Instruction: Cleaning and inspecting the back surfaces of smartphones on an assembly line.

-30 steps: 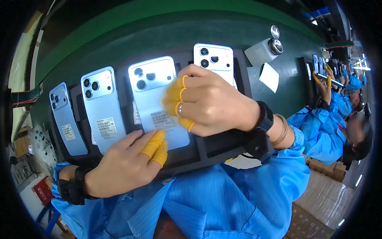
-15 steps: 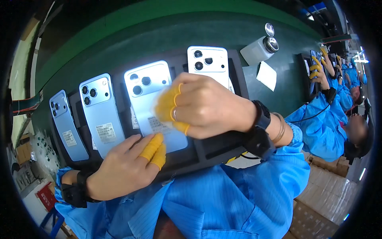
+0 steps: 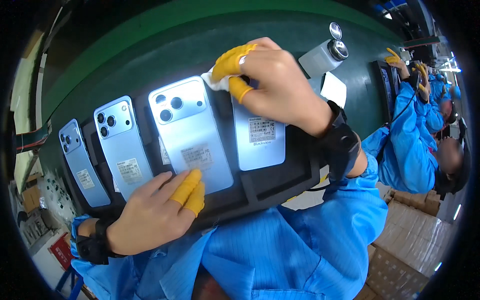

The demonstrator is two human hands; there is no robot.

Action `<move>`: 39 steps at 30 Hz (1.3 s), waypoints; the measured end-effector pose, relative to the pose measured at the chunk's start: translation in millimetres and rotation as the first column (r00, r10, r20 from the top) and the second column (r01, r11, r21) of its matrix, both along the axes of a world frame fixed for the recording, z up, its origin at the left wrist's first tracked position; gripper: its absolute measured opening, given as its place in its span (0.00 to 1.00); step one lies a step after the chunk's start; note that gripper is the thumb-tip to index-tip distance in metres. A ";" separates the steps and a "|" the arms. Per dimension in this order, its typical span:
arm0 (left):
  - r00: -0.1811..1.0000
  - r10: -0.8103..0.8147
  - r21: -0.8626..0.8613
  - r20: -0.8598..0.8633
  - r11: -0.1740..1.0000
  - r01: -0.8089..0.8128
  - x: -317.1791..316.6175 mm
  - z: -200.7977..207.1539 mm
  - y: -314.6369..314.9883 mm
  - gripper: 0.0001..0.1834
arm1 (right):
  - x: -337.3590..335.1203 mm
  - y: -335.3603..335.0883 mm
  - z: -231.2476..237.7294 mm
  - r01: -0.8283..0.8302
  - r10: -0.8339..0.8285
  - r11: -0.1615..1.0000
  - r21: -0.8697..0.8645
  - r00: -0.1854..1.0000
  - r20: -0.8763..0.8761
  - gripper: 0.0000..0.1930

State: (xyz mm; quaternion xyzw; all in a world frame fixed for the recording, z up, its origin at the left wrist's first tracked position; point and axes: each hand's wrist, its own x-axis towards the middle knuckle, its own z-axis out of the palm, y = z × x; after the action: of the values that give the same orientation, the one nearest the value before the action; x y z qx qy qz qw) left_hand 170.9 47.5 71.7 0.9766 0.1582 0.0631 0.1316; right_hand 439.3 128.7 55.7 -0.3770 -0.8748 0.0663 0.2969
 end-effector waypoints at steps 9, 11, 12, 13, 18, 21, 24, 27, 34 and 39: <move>0.995 -0.005 0.078 -0.099 0.997 0.013 4.3 2.1 -4.5 0.10 | 27.6 5.5 9.4 0.063 -0.153 0.959 -0.276 0.935 -0.320 0.10; 0.991 -0.042 0.100 -0.125 0.994 0.055 3.4 1.3 -5.5 0.13 | 30.1 10.5 8.9 0.026 -0.084 0.978 -0.207 0.957 -0.277 0.10; 0.990 -0.047 0.111 -0.130 0.992 0.062 3.0 1.4 -6.8 0.14 | 29.3 11.8 8.2 0.002 -0.055 0.980 -0.197 0.962 -0.268 0.11; 0.990 -0.052 0.123 -0.135 0.990 0.069 3.1 1.1 -7.5 0.16 | 25.8 14.8 7.5 -0.033 -0.016 0.982 -0.184 0.966 -0.259 0.11; 0.986 -0.066 0.176 -0.152 0.980 0.093 5.2 1.3 -2.3 0.18 | 4.6 24.9 2.5 -0.211 0.200 0.973 -0.098 0.973 -0.112 0.11; 0.984 -0.082 0.162 -0.158 0.981 0.108 3.5 1.7 -2.7 0.17 | -0.5 23.3 -2.8 -0.282 0.294 0.935 -0.214 0.956 0.026 0.10; 0.988 -0.075 0.116 -0.137 0.989 0.091 0.0 -0.9 -4.8 0.16 | -8.4 25.1 -3.9 -0.274 0.297 0.944 -0.185 0.949 0.109 0.10; 0.988 -0.072 0.057 -0.139 0.995 0.080 -2.5 0.9 -6.0 0.16 | -14.0 22.6 -2.6 -0.257 0.273 0.955 -0.144 0.957 0.099 0.12; 0.994 -0.096 0.073 -0.048 0.992 0.099 -4.6 -11.6 -11.8 0.17 | -17.5 10.1 0.8 -0.134 0.145 0.982 -0.137 0.987 0.076 0.13; 0.996 -0.051 0.075 -0.077 0.996 0.057 -4.4 -8.4 -11.8 0.14 | -17.2 5.3 1.4 -0.108 0.121 0.980 -0.170 0.990 0.070 0.13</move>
State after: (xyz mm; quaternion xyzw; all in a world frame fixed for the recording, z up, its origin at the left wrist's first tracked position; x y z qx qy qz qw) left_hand 166.5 35.7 63.3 0.9865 0.1339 0.0289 0.0894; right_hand 422.1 134.0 57.1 -0.3518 -0.8977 0.1405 0.2249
